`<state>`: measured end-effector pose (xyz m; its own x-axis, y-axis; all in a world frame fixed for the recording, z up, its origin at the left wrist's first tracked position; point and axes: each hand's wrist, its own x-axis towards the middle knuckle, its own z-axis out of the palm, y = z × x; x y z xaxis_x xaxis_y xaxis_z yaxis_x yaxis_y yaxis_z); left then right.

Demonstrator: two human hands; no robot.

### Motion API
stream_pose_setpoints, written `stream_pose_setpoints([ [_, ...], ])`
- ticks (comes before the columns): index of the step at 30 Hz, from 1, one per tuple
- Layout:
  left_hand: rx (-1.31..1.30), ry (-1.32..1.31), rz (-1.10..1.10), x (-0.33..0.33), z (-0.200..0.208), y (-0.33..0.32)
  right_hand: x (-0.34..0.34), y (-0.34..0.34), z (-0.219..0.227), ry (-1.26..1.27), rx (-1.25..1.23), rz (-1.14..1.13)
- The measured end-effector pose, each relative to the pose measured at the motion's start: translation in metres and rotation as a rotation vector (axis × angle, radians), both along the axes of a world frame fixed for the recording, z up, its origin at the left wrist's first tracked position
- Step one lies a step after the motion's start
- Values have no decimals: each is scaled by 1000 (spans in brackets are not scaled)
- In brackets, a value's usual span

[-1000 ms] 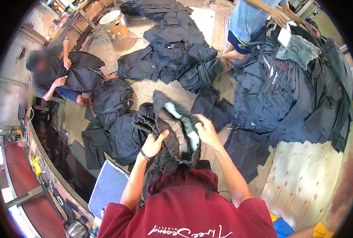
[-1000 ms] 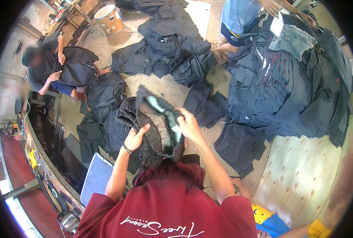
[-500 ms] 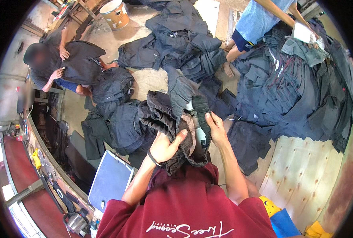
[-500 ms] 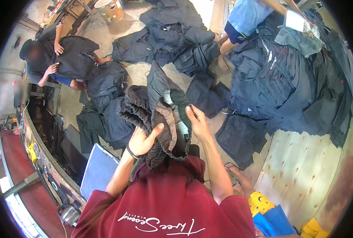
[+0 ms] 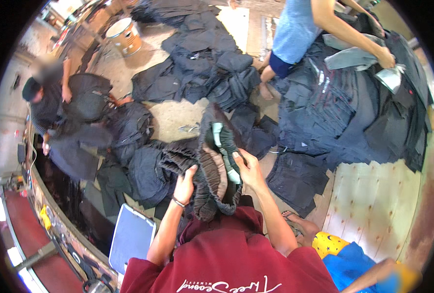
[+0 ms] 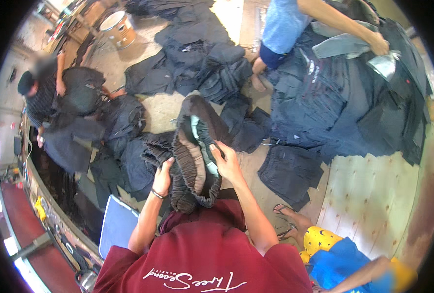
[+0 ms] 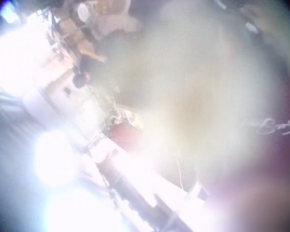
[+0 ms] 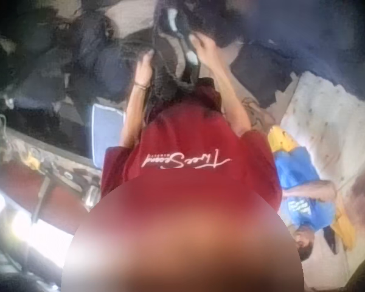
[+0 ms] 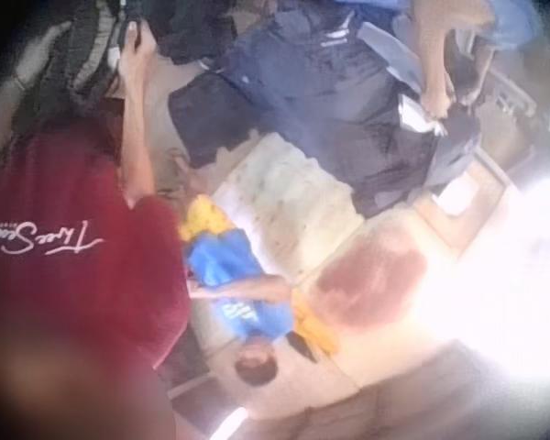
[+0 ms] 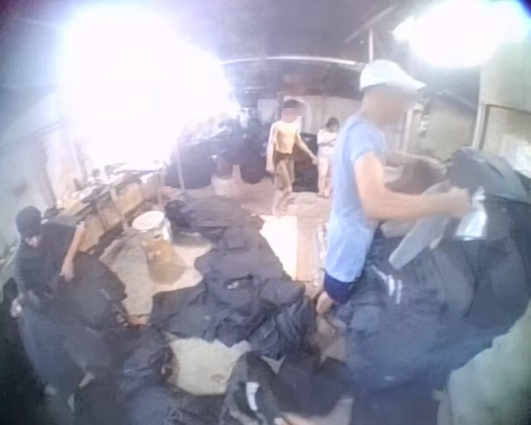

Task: The person repeatedly picks up dark garments from a pile on the floor, turns them inside out, and places them on a nearby table. Other workers are also handling similar garments in the same room.

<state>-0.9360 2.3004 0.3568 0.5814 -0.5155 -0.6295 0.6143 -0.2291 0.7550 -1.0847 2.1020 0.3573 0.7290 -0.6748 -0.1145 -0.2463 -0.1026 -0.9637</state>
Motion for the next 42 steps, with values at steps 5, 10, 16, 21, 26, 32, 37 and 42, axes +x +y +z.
stream_pose_setpoints([
  [5,-19,-35,147,23,-11,17,-42,-90,-30,270,-267,-99],
  [10,-119,-142,192,45,-21,55,-182,-128,-46,599,-328,-330],
  [16,166,-289,121,50,-59,84,-304,-148,-4,861,-444,-467],
  [21,184,-291,107,52,-75,89,-322,-162,-34,1130,-440,-594],
  [26,371,-393,11,48,-67,75,-286,-154,-120,1202,-181,-618],
  [32,161,-381,-124,36,-31,39,-71,-54,-110,404,-37,-49],
  [37,-7,-544,-286,32,-7,24,46,58,-30,-13,-138,359],
  [42,92,-628,-458,50,27,45,60,40,-11,-88,65,533],
])
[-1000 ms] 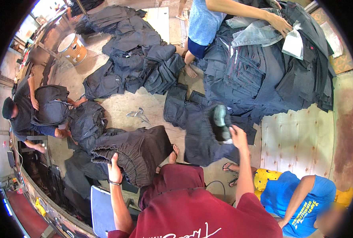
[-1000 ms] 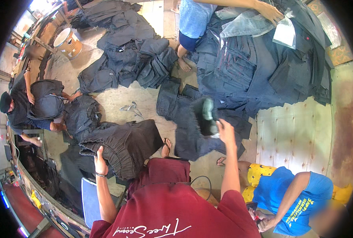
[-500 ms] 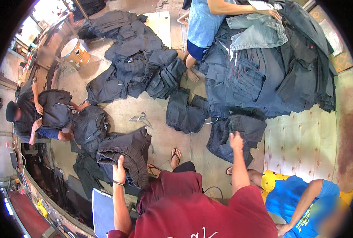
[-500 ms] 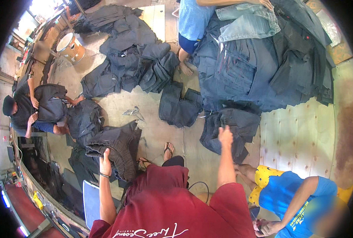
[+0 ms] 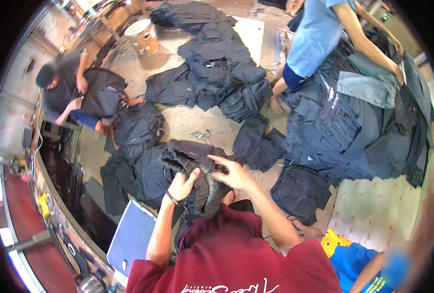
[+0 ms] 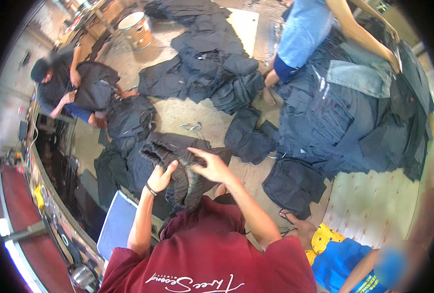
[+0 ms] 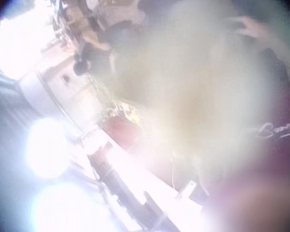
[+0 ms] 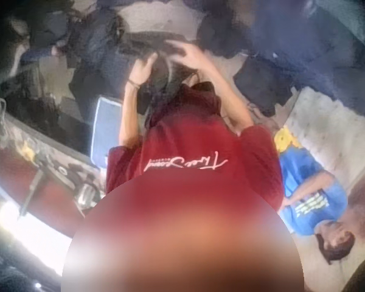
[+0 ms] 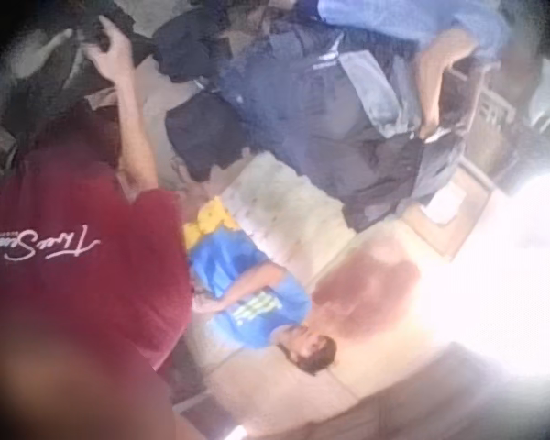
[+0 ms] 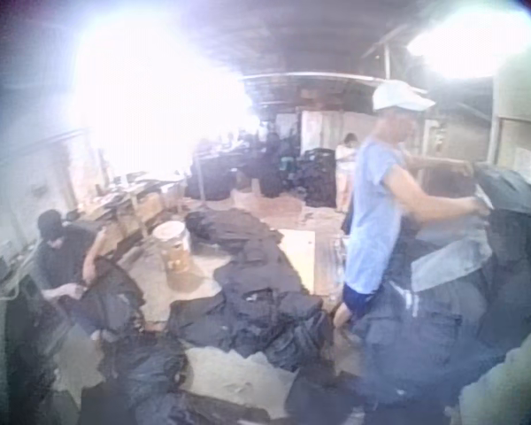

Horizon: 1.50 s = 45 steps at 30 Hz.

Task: The person repeatedly picks up dark garments from a pile on the floor, turns them inside out, and places them on a nearby table. Other workers are also handling similar garments in the same room.

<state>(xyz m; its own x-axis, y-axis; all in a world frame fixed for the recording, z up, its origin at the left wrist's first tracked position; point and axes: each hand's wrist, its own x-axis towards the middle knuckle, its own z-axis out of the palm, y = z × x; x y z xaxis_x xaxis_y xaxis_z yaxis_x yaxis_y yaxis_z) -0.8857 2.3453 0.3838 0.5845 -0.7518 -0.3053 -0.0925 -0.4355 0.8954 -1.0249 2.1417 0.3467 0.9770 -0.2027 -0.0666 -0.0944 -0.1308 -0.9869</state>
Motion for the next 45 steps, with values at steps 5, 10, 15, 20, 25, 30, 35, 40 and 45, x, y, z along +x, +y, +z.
stream_pose_setpoints([
  [5,54,-296,-24,9,40,15,-7,-37,8,78,159,-242],
  [10,11,-643,-74,-13,80,17,-19,-36,24,108,627,-272],
  [15,-69,-725,-63,-39,108,13,-19,-9,34,89,810,-304],
  [20,-93,-680,-65,-55,106,6,-11,10,33,67,848,-336],
  [25,-202,-215,119,-35,63,19,-7,7,13,111,193,-377],
  [30,-216,125,399,-5,-10,43,-63,-33,-10,277,-276,-639],
  [35,-153,332,480,5,-54,55,-200,-79,5,507,-432,-880],
  [40,-71,265,340,10,-65,42,-300,-118,25,653,-756,-1054],
  [45,35,269,289,3,-68,25,-339,-152,-50,931,-796,-1162],
])
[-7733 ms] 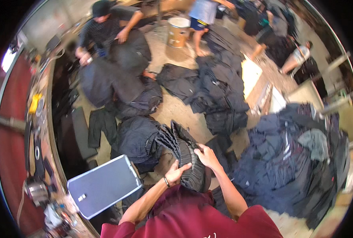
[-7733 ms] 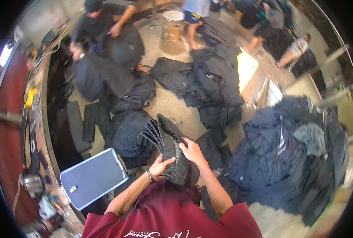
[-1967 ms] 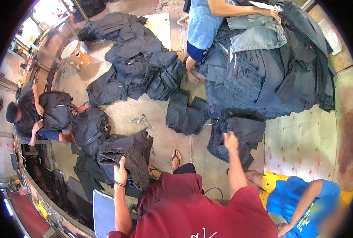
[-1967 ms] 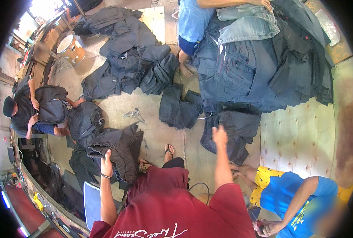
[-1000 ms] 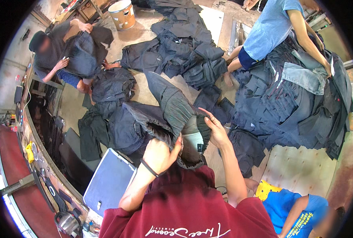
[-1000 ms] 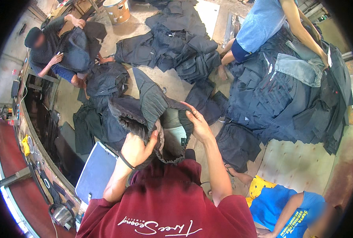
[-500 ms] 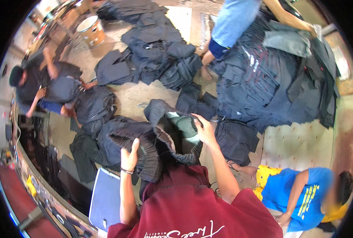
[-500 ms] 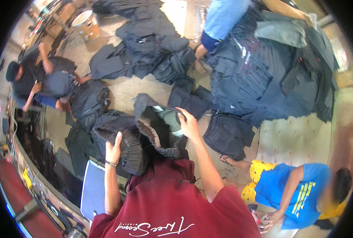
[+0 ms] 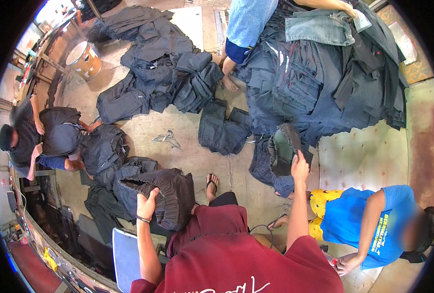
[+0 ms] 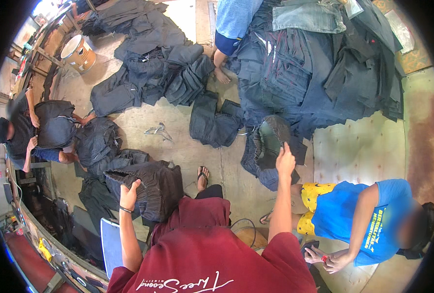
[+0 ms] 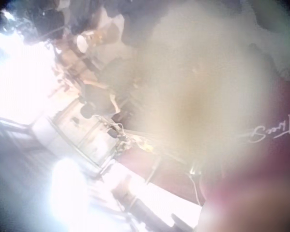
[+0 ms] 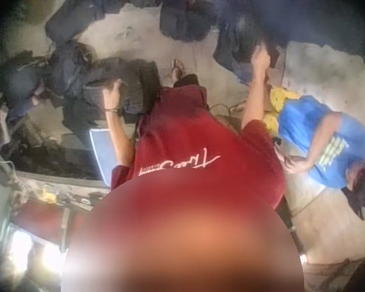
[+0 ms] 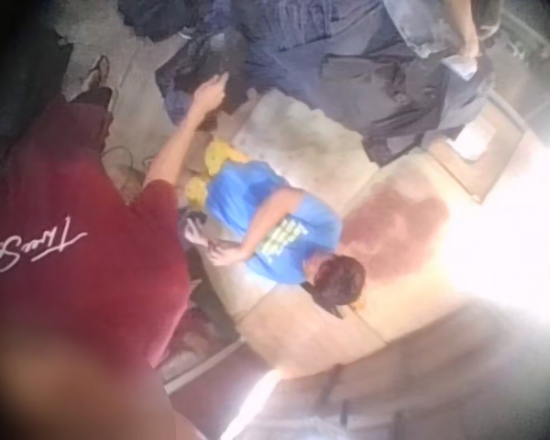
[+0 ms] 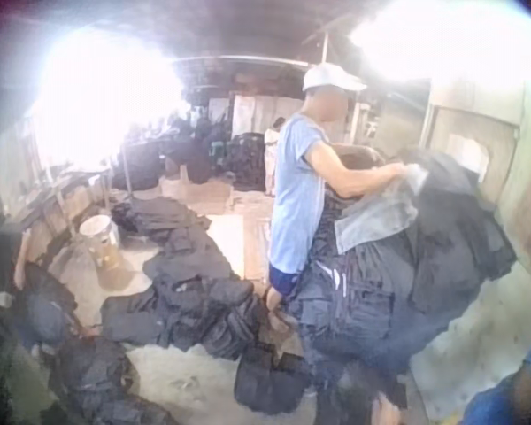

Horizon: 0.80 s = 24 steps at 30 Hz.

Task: The person repeatedly picks up dark garments from a pile on the floor, turns them inside out, and places them on a nearby table. Other workers are also handling similar garments in the same room.

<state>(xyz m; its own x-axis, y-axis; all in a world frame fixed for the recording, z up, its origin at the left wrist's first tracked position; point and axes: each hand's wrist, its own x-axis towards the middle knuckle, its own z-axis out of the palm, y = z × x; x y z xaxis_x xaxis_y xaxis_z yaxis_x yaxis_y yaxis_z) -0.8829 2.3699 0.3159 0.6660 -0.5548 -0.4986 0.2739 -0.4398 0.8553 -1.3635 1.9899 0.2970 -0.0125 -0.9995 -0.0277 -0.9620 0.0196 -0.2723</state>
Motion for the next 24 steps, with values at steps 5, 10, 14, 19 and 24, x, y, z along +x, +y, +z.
stream_pose_setpoints([
  [5,-71,-61,-191,-12,5,-16,37,15,-100,25,373,-55],
  [10,54,-283,-371,-20,16,-46,212,95,-71,-624,675,511],
  [14,-126,-272,-427,-24,18,-73,296,159,14,-919,638,952],
  [19,193,-702,-431,5,57,-61,319,136,41,-910,616,963],
  [24,128,-1014,-223,-13,125,-54,307,111,40,-1095,858,507],
])
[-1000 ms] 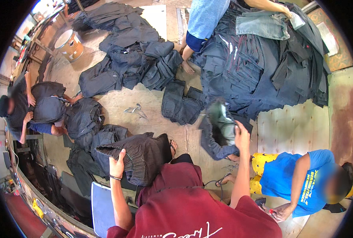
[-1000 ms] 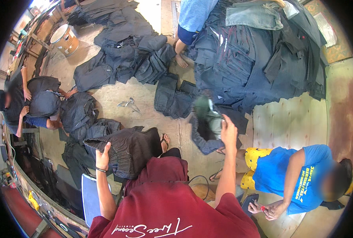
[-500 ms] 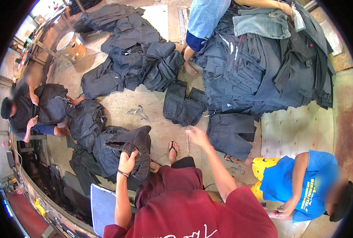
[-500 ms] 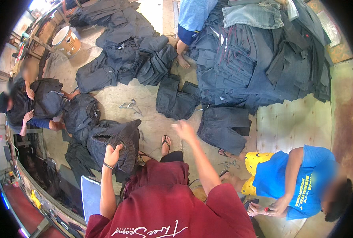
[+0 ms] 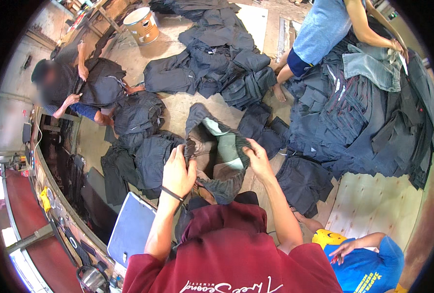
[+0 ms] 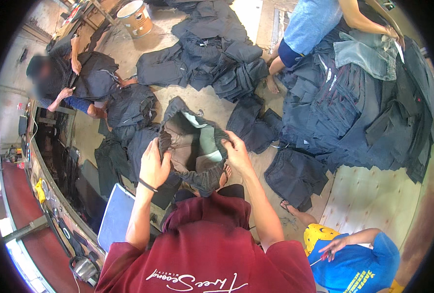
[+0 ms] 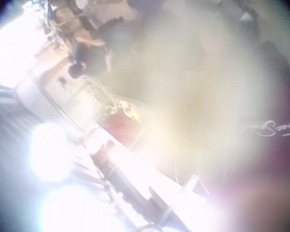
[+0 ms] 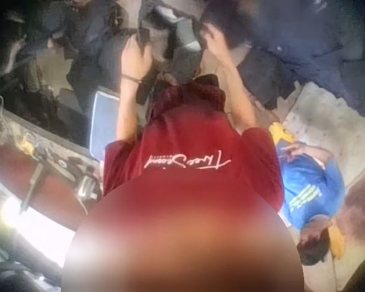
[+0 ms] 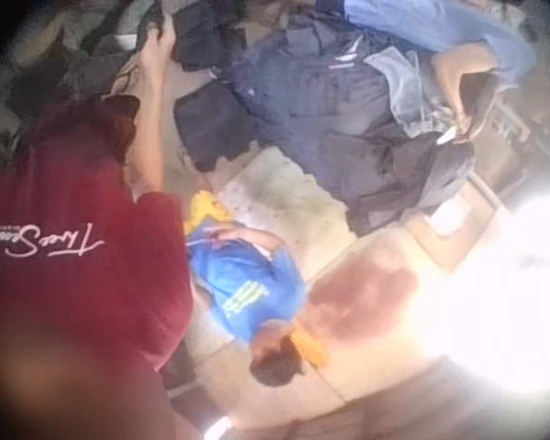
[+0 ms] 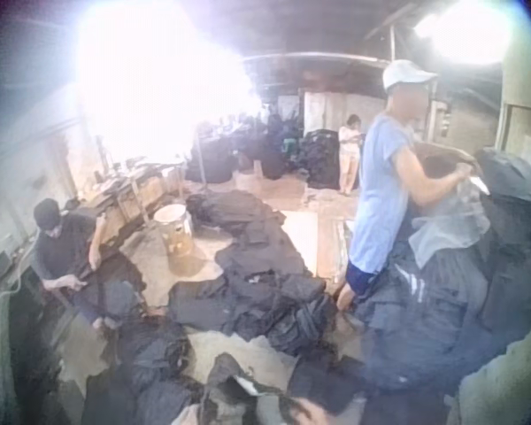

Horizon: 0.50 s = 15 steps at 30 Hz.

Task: The person repeatedly picks up dark garments from a pile on the floor, turns them inside out, and places them on a nearby table. Other workers are also handling similar garments in the same room.

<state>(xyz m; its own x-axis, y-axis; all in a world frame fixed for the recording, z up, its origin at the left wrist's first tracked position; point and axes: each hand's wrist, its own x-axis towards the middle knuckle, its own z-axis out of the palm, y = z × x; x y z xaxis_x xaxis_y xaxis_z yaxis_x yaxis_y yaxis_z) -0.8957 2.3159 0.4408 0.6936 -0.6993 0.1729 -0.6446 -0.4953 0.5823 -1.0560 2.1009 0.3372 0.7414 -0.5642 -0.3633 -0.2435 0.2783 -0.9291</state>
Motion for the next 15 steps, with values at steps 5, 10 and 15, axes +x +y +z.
stream_pose_setpoints([
  [5,-112,91,1,-43,54,-12,-13,13,23,-94,106,-34],
  [10,-60,164,-16,-64,68,-12,-17,23,32,-171,193,-53],
  [15,-95,240,-23,-76,54,-15,-10,19,30,-104,153,-79],
])
